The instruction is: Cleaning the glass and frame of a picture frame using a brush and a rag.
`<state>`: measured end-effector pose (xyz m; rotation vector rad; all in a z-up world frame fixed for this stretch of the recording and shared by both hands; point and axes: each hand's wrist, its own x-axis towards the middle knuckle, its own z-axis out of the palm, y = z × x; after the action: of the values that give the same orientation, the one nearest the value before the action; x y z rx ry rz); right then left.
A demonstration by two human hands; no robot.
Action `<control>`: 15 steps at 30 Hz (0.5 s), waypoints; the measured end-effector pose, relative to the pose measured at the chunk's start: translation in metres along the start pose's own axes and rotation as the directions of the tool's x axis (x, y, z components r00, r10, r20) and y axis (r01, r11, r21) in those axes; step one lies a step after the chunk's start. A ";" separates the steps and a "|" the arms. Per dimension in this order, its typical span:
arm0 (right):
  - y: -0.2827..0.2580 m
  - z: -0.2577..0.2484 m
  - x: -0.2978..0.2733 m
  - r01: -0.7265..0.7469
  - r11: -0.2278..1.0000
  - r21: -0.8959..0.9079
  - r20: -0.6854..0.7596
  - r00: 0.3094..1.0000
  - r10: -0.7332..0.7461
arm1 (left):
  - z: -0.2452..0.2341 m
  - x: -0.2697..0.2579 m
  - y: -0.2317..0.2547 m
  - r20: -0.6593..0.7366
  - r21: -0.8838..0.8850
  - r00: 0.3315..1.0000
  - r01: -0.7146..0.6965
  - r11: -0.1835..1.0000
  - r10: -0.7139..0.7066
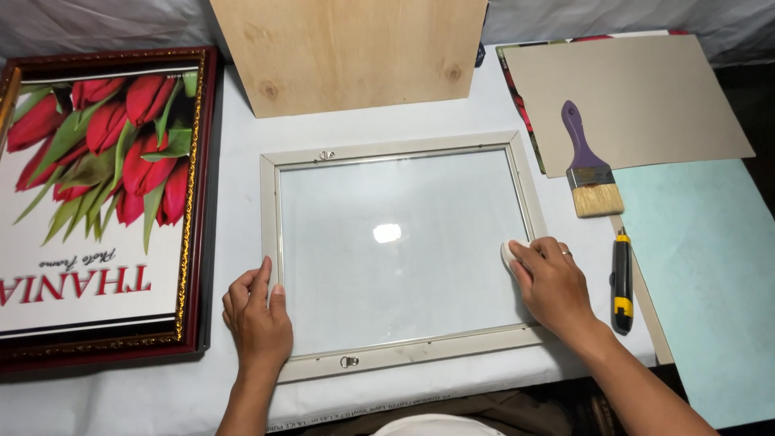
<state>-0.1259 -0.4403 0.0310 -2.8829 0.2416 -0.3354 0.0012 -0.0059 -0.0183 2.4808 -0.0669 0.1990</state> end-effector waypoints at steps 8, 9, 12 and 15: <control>0.026 -0.029 -0.036 0.255 0.961 0.107 0.215 0.938 -0.273 | -0.002 -0.003 0.004 0.009 -0.028 1.000 -0.004 1.000 0.004; 0.025 -0.036 -0.034 0.296 0.940 0.168 0.249 0.910 -0.331 | -0.003 -0.003 0.004 0.000 -0.033 1.000 -0.012 0.999 0.012; 0.035 -0.033 -0.032 0.358 0.904 0.234 0.298 0.858 -0.417 | -0.003 -0.001 0.003 -0.001 -0.039 1.000 -0.024 0.999 0.024; 0.015 -0.022 -0.020 0.403 0.860 0.314 0.284 0.824 -0.490 | -0.003 0.000 -0.002 0.001 -0.061 1.000 -0.025 0.998 0.025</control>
<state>-0.1523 -0.4554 0.0441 -2.6554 -0.5217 0.0887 0.0013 -0.0022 -0.0167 2.4202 -0.1037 0.2023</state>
